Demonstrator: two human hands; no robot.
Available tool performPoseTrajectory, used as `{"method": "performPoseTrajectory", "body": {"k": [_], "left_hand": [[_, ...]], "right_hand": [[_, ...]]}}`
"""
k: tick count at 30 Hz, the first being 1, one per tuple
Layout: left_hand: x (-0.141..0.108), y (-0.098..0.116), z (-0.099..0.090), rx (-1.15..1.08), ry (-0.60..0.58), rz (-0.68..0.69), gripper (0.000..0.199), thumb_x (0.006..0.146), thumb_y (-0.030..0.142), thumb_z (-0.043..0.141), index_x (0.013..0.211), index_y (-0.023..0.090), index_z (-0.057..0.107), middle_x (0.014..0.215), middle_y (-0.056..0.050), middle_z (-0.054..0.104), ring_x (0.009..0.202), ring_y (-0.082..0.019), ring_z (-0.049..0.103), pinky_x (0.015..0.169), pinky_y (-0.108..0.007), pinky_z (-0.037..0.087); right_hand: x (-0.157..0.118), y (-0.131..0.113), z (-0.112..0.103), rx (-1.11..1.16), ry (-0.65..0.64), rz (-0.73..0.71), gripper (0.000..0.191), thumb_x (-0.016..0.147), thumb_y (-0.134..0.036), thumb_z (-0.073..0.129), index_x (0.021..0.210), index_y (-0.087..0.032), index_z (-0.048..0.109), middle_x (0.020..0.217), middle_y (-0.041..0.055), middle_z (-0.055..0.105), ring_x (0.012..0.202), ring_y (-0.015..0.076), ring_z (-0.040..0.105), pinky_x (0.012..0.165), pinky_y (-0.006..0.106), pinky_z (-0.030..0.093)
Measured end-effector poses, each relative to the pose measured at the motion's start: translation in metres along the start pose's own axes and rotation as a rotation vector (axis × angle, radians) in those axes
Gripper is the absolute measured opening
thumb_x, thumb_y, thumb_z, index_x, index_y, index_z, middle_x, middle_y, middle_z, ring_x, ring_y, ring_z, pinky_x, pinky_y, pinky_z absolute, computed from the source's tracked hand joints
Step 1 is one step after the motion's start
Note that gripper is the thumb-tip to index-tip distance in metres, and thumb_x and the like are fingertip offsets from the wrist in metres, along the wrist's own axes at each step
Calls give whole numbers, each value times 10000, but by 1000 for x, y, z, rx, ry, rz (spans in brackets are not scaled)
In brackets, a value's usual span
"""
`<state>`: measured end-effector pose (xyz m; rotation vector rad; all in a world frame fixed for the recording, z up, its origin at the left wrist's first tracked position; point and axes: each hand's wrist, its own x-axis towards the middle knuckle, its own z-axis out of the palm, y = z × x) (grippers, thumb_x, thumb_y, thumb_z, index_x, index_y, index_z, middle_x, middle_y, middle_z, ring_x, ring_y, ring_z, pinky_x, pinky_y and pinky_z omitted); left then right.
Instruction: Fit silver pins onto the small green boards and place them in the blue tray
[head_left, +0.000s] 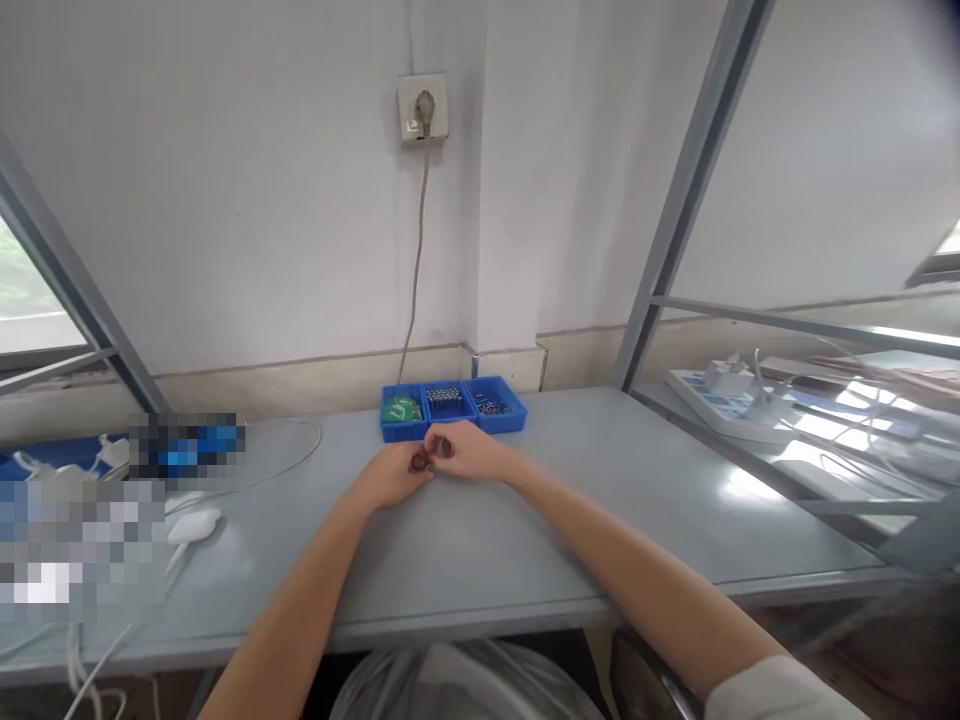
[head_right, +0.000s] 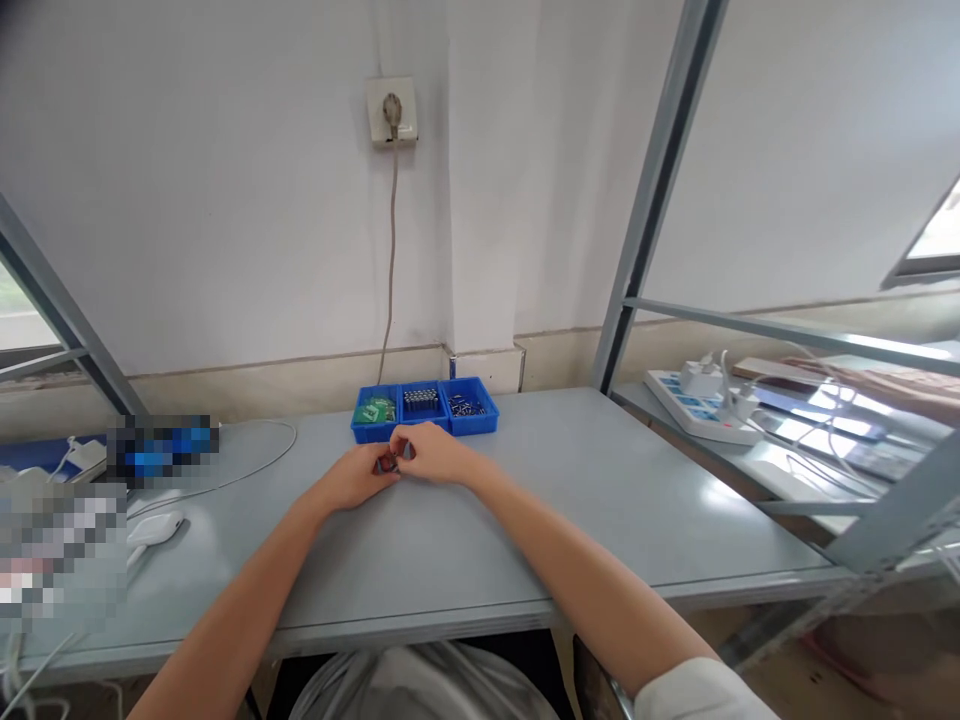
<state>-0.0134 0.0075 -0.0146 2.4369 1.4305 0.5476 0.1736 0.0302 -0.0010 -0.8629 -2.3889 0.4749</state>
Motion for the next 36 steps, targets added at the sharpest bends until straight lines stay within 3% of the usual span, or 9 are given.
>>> {"method": "performPoseTrajectory", "body": {"k": [4,9,13,16,20,23,28,32,36], "left_hand": [[-1,0,1,26,14,-11,125,777,256,581,873,204,642,832,-25,659,741,-180,605,625,-255,402],[3,4,0,25,166,16,178,813,318,560,908,186,634,866,-49,639,763,-189,595,657,-276,423],[5,7,-3,-23,325,81,137,826,252,497,866,172,600,807,-41,609,763,-177,565,693,-278,419],[3,7,-8,-126,366,141,166,843,215,438,856,169,597,796,-34,608,759,-165,555,708,-271,420],[1,10,-11,-212,378,188,312,945,303,342,866,166,611,820,-41,630,791,-168,572,721,-272,424],[2,11,-9,-188,399,153,334,969,348,336,863,172,600,805,-36,626,763,-164,568,698,-267,419],[2,11,-8,-137,464,135,268,962,357,376,993,187,580,825,-30,625,743,-162,556,684,-265,404],[0,11,-10,-102,483,101,267,957,359,381,1047,191,570,793,-22,617,699,-158,543,669,-266,400],[1,12,-12,-79,453,69,266,951,349,389,1073,194,568,815,-29,629,743,-167,568,682,-267,412]], "right_hand": [[2,-5,-9,23,126,-60,288,741,-126,579,998,-184,694,853,32,700,714,139,600,680,257,455],[2,-10,-13,81,219,-152,245,770,-121,546,918,-204,723,887,41,700,747,142,611,681,260,475],[2,-15,-13,152,309,-158,251,766,-107,538,914,-207,714,917,35,704,765,139,618,685,258,484],[3,-16,-13,194,355,-152,232,775,-116,536,893,-213,710,936,39,700,793,145,622,660,255,481],[3,-16,-12,237,390,-183,204,780,-116,533,847,-213,699,906,38,686,760,138,609,654,261,481],[3,-15,-9,262,397,-143,178,775,-127,542,853,-210,678,900,36,676,735,135,591,658,269,479],[2,-17,-6,423,401,15,311,783,-205,573,1092,-206,606,1008,51,656,759,133,585,668,271,477],[3,-19,-9,538,373,124,238,832,-391,576,926,-185,647,861,38,656,731,143,578,681,286,480],[4,-17,-9,561,298,159,260,822,-431,592,852,-182,660,777,27,651,703,146,575,663,285,478]]}}
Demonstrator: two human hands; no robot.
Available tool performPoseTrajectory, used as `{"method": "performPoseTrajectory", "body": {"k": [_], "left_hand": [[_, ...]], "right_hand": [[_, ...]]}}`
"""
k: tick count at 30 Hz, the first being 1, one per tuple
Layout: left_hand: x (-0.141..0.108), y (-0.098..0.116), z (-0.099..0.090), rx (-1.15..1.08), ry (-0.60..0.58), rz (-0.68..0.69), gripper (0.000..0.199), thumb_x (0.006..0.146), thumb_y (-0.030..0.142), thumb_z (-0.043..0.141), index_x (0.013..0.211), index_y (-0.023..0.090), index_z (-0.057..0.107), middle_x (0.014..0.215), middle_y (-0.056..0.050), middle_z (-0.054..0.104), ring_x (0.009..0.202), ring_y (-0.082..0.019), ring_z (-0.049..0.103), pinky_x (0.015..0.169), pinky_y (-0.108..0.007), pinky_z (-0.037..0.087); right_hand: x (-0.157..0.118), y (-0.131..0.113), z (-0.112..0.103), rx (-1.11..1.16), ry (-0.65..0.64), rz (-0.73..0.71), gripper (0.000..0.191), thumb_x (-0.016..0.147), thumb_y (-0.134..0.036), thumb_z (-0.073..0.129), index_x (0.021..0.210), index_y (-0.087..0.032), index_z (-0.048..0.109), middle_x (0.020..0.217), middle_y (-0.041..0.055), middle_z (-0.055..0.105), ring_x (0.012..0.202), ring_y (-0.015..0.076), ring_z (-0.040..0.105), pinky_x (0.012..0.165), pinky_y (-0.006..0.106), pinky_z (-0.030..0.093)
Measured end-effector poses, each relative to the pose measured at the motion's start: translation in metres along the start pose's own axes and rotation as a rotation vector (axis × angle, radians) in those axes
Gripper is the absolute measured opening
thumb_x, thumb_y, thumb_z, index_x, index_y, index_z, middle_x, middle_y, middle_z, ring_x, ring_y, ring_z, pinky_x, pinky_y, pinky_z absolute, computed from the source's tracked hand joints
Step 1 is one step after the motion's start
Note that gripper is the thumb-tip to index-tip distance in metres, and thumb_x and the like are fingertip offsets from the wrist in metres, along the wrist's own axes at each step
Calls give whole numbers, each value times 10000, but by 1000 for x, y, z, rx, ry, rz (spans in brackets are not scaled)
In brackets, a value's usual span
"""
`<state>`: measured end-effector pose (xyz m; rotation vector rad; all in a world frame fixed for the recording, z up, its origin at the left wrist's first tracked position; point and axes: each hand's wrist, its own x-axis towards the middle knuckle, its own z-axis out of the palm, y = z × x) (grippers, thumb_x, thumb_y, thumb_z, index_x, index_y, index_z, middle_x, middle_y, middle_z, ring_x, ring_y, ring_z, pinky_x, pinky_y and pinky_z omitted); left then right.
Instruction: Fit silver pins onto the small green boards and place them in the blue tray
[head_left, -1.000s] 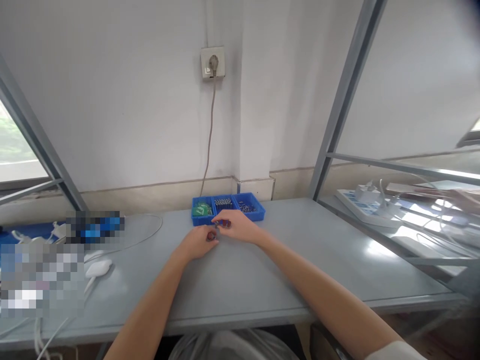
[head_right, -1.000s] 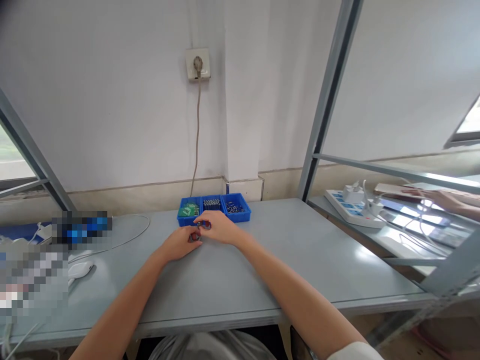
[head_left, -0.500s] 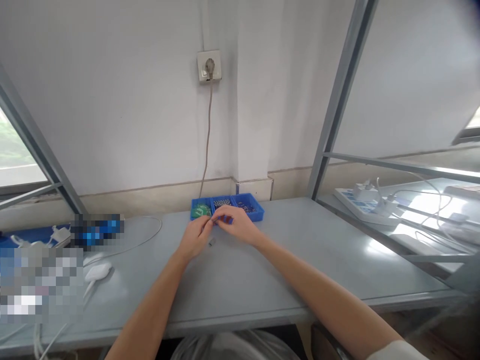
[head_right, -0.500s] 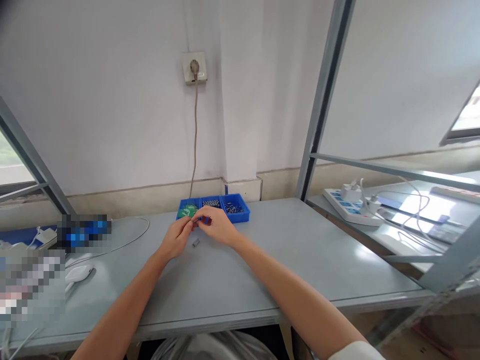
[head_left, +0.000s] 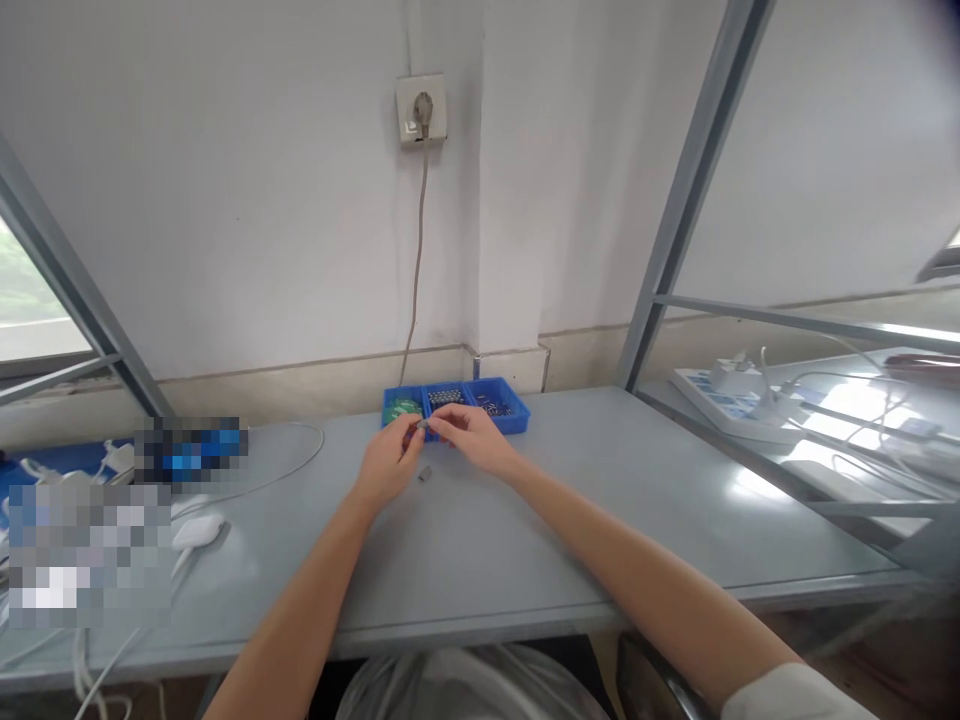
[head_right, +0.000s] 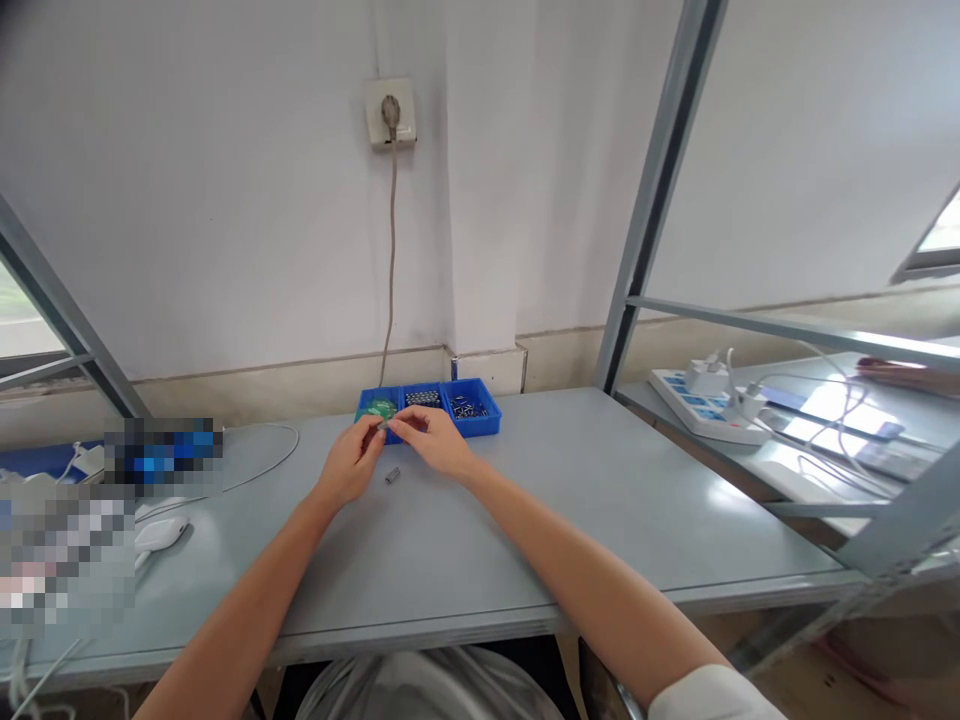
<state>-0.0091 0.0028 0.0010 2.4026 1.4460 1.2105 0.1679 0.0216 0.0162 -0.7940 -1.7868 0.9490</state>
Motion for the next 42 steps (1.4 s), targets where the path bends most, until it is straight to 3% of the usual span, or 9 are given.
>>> {"method": "performPoseTrajectory", "body": {"k": [7,12,15,19,24,27,31,42], "left_hand": [[1,-1,0,80,-129,-76,216,915,347,441,945,201,597,736,-15,622,671,-161,560,605,-259,380],[1,-8,2,148,-166,-81,151,869,286,495,868,209,625,765,-16,644,692,-157,566,601,-250,363],[2,-9,3,160,-158,-89,127,850,286,525,836,210,627,763,-11,649,693,-154,567,594,-244,356],[2,-5,2,147,-120,-142,218,862,391,534,945,219,637,768,-12,655,693,-159,579,580,-247,358],[1,-2,3,119,-114,-162,230,866,386,513,937,214,648,761,-19,660,706,-169,584,601,-264,380],[1,-2,3,111,-128,-159,214,866,361,500,899,211,649,750,-21,661,694,-169,579,611,-268,391],[1,-3,4,112,-174,-154,195,861,339,502,896,211,645,774,-22,677,694,-164,584,611,-260,392],[-1,-1,5,91,-197,-137,189,857,313,499,913,210,648,787,-18,681,706,-163,585,639,-270,413]], "right_hand": [[1,22,14,54,7,131,253,802,-358,600,933,-154,670,823,43,683,646,122,571,602,261,477],[-2,29,25,-134,80,75,210,797,-306,604,926,-182,714,898,48,711,817,165,618,770,307,482],[-2,27,26,-218,89,47,204,797,-281,605,933,-187,724,880,44,715,795,168,618,761,308,480],[8,21,6,-319,91,-56,228,808,-256,604,999,-199,716,973,53,721,828,170,627,775,306,482],[37,21,-43,-631,122,-62,204,837,-289,596,973,-214,730,1009,60,721,918,210,623,863,340,456],[59,28,-62,-869,17,35,215,853,-291,588,996,-205,723,1011,79,717,1015,247,589,902,369,425],[82,38,-65,-1173,-148,142,206,849,-284,598,1006,-237,723,1013,112,699,1125,305,514,932,439,374],[96,52,-47,-1336,-277,89,179,807,-209,598,923,-188,733,979,158,689,1118,329,488,997,526,220]]}}
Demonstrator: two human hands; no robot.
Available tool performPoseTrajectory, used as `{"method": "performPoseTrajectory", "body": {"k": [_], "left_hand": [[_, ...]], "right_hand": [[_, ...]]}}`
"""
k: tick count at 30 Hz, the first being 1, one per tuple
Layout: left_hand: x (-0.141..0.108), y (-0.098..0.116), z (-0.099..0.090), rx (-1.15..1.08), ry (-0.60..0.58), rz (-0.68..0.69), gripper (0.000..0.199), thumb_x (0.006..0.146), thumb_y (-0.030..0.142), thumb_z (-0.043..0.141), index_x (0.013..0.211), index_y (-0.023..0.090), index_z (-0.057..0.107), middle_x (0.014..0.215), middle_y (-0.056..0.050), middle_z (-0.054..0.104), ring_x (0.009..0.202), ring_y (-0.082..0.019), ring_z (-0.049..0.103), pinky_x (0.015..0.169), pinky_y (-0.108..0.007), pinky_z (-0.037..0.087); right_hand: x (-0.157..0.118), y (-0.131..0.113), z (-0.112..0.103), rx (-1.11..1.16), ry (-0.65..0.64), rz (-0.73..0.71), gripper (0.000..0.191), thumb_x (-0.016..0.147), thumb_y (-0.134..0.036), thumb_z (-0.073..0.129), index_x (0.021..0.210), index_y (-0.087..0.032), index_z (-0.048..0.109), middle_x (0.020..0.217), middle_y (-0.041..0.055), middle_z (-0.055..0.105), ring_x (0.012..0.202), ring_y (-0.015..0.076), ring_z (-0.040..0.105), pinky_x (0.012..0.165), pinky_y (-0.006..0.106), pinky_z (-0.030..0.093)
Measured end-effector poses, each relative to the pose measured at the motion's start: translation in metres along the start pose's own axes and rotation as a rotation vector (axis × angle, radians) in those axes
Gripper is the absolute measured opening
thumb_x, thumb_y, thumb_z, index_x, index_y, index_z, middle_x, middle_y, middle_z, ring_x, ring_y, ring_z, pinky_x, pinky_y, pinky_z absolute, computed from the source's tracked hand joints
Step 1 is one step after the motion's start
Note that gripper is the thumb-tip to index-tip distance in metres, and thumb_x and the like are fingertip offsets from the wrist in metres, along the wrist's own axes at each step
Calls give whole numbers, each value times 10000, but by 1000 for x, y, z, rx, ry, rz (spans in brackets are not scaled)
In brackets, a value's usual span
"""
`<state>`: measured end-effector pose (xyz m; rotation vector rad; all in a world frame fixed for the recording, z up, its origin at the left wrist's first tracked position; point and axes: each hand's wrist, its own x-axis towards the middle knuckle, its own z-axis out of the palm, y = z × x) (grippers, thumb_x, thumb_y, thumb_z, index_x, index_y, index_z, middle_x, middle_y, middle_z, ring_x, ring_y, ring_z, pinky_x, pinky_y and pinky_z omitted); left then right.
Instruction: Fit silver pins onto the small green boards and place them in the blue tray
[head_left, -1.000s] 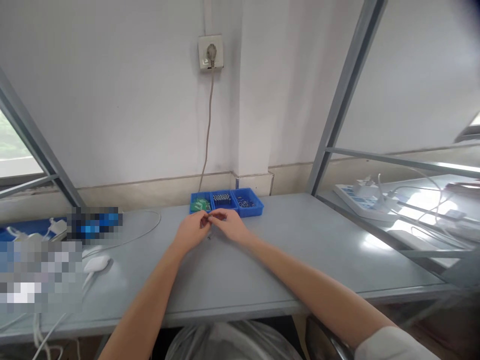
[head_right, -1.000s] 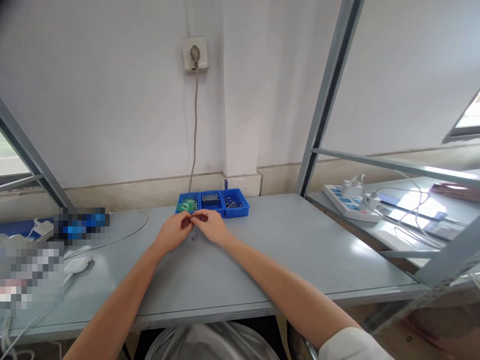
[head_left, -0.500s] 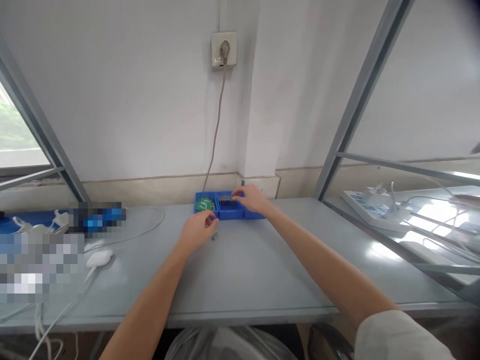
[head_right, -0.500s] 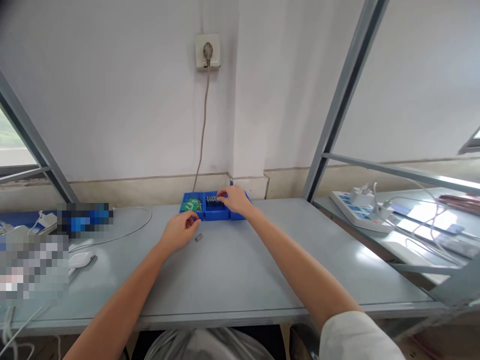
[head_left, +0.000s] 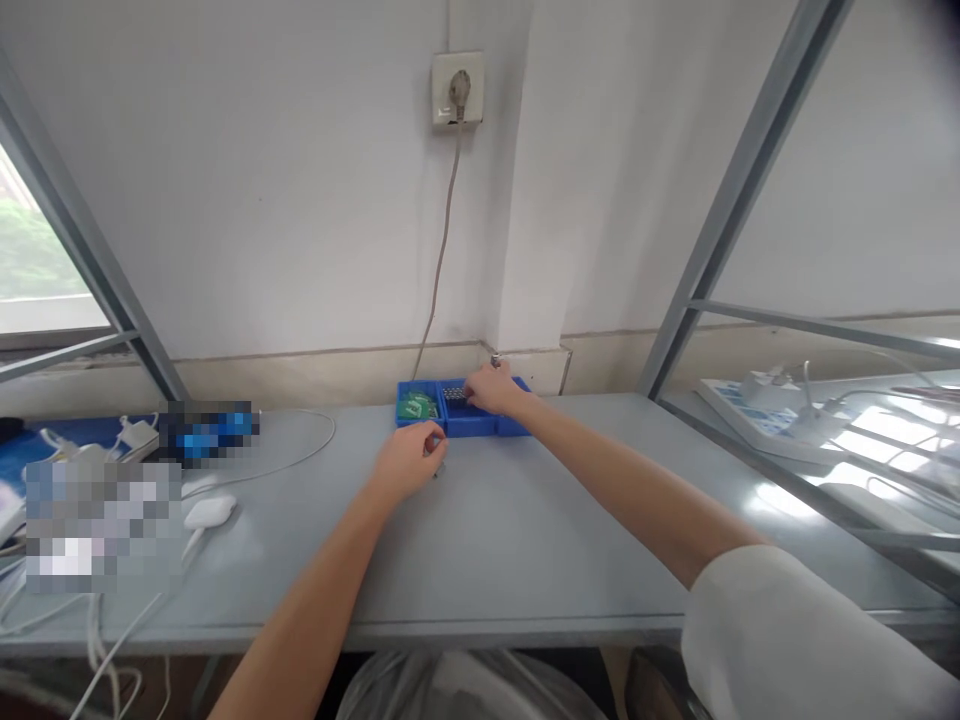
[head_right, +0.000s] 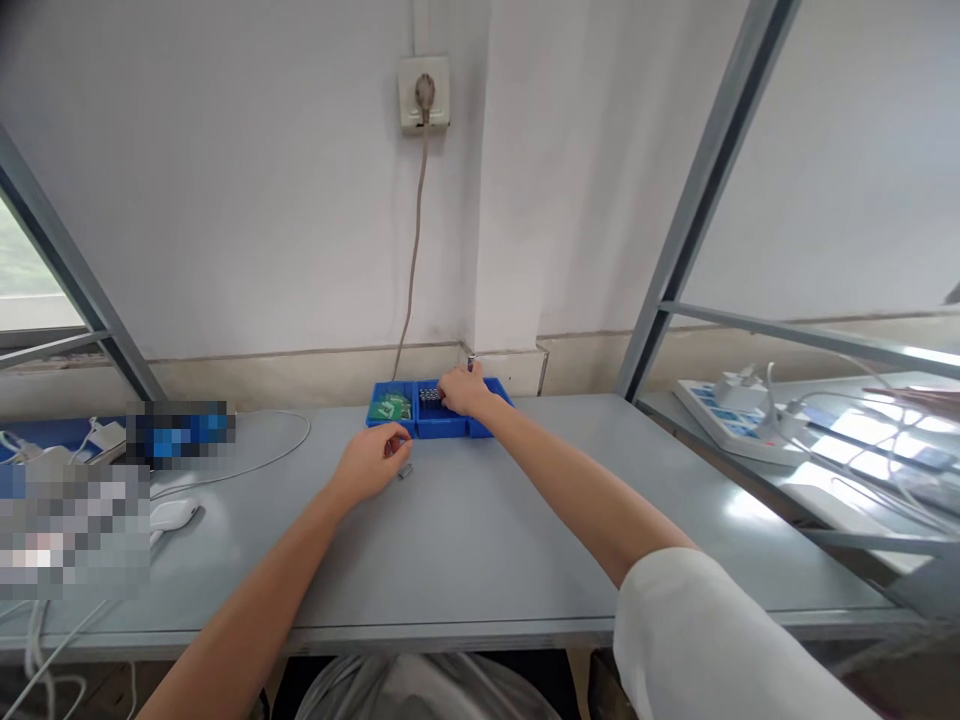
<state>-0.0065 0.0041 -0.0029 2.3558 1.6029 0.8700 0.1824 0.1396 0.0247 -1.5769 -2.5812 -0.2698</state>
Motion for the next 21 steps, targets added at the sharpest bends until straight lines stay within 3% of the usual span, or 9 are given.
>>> {"method": "performPoseTrajectory", "body": {"k": [10,21], "left_hand": [[0,0,1,6,-12,32,175,867,320,500,901,221,640,802,-7,679,692,-156,587,618,-260,405],[0,0,0,6,-20,30,188,867,321,495,915,223,648,803,-10,676,700,-157,579,632,-256,410]], "right_hand": [[5,-7,5,-62,-18,-6,204,760,-95,571,865,-177,725,932,166,692,1052,317,531,983,544,232],[6,1,-2,-36,-37,52,211,745,-138,599,920,-196,701,1030,152,661,1141,346,442,983,579,213]]}}
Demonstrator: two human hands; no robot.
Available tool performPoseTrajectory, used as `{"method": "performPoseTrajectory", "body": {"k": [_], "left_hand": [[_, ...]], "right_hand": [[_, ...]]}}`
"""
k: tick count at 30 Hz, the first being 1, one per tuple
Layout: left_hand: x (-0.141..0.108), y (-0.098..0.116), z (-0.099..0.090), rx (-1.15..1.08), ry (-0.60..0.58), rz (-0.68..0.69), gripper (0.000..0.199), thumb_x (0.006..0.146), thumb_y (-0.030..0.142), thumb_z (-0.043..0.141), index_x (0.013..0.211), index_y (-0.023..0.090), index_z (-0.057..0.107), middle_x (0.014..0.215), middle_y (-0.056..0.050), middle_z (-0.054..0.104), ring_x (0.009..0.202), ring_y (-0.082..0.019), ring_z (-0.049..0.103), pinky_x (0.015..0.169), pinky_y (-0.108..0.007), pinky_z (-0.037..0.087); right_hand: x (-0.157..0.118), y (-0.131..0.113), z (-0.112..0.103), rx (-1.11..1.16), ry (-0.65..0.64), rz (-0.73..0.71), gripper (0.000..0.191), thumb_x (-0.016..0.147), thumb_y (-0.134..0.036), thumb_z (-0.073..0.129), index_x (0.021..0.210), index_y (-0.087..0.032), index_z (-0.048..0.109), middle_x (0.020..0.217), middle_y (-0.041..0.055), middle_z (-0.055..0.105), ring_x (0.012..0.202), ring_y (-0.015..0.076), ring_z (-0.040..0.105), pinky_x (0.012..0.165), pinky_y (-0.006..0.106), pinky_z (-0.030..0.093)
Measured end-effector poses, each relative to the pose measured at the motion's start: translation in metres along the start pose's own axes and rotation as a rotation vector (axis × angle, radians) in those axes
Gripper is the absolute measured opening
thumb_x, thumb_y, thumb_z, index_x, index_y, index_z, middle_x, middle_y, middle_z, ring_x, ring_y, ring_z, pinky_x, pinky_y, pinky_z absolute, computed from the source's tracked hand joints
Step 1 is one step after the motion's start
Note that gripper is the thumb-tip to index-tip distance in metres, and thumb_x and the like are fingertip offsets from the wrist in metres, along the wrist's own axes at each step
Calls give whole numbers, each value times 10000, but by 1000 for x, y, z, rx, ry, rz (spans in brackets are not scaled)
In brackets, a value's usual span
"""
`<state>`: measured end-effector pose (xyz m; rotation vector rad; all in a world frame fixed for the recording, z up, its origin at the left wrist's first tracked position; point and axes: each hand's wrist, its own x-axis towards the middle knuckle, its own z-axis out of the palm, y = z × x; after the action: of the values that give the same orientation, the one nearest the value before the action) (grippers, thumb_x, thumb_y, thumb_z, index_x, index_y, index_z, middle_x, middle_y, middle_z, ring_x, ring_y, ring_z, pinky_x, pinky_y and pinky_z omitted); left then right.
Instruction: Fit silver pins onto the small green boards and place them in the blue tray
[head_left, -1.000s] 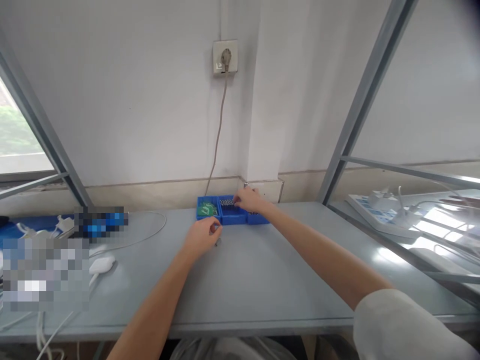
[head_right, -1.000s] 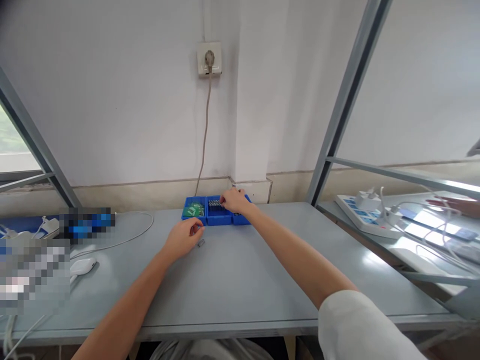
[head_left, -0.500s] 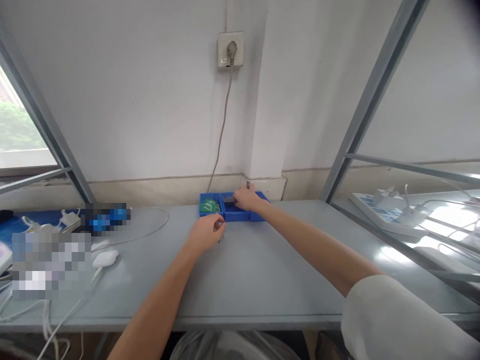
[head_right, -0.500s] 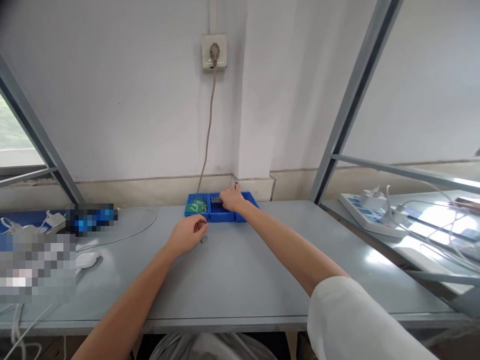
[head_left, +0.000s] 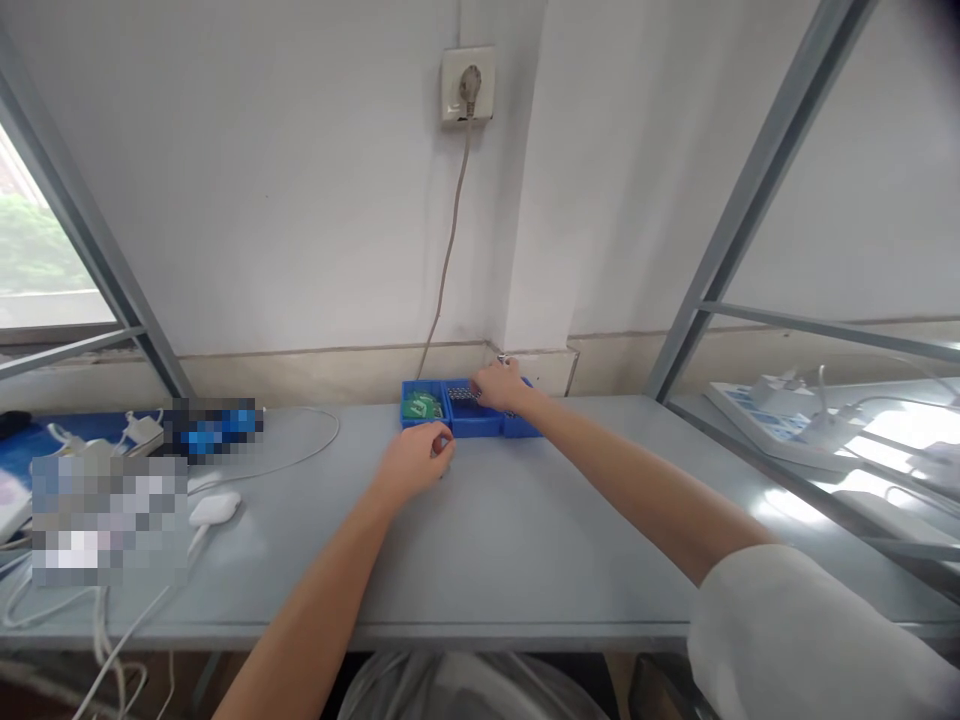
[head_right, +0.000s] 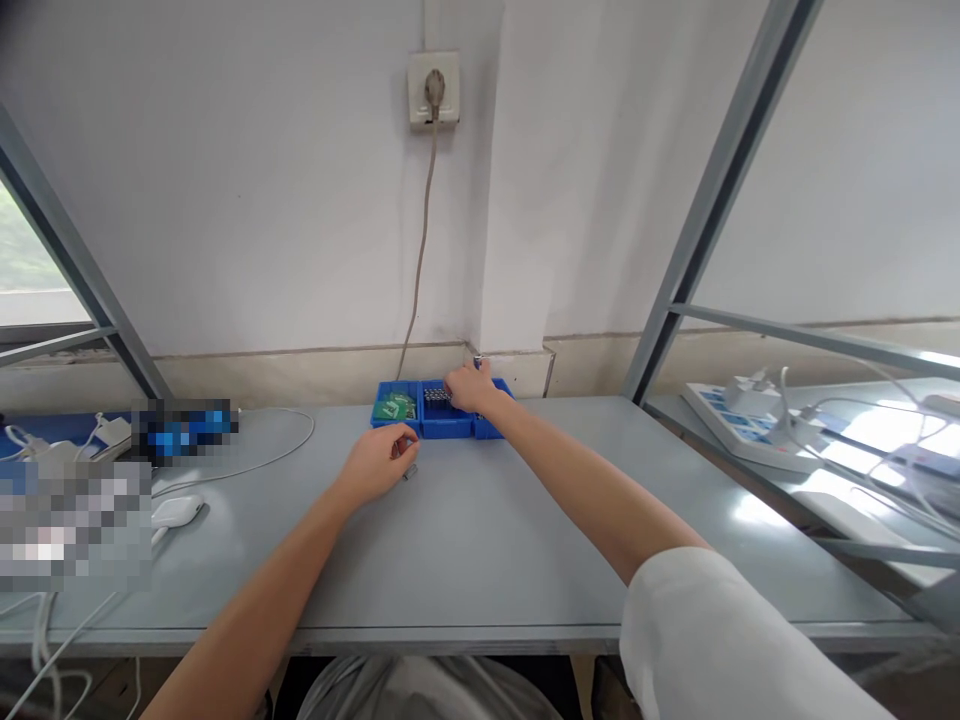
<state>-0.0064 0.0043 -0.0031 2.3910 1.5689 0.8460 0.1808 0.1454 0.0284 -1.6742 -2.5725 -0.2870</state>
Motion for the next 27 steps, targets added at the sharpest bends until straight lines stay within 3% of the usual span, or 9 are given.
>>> {"method": "performPoseTrajectory", "body": {"k": [9,13,16,23,27], "left_hand": [[-1,0,2,13,-9,4,203,868,336,491,929,223,648,814,-12,674,715,-154,575,644,-253,406],[-1,-1,2,17,-12,-1,184,868,330,500,926,233,645,808,-1,678,712,-154,579,630,-248,401],[-2,0,1,13,-17,-7,186,872,332,500,928,230,646,816,-3,682,714,-152,583,626,-250,403],[-2,2,1,27,-59,-24,205,876,339,496,943,223,651,824,-12,680,722,-156,594,616,-256,399],[-4,3,-1,103,-99,-90,202,839,382,538,889,222,651,796,-21,675,726,-178,601,603,-264,388]], "right_hand": [[1,9,6,3,-9,77,256,785,-259,528,922,-158,720,1212,195,547,1227,403,312,985,641,186],[6,9,13,20,2,97,333,797,-218,463,1009,-121,701,1241,212,538,1220,400,322,989,640,185],[9,9,15,44,-3,102,332,801,-214,443,975,-126,712,1212,208,564,1188,394,361,977,623,216],[3,9,0,119,39,129,350,815,-182,395,914,-164,730,1165,181,605,1173,380,379,928,592,259],[-16,2,-15,282,202,176,339,803,-158,411,905,-208,730,1130,135,643,1162,353,405,932,547,265]]}}
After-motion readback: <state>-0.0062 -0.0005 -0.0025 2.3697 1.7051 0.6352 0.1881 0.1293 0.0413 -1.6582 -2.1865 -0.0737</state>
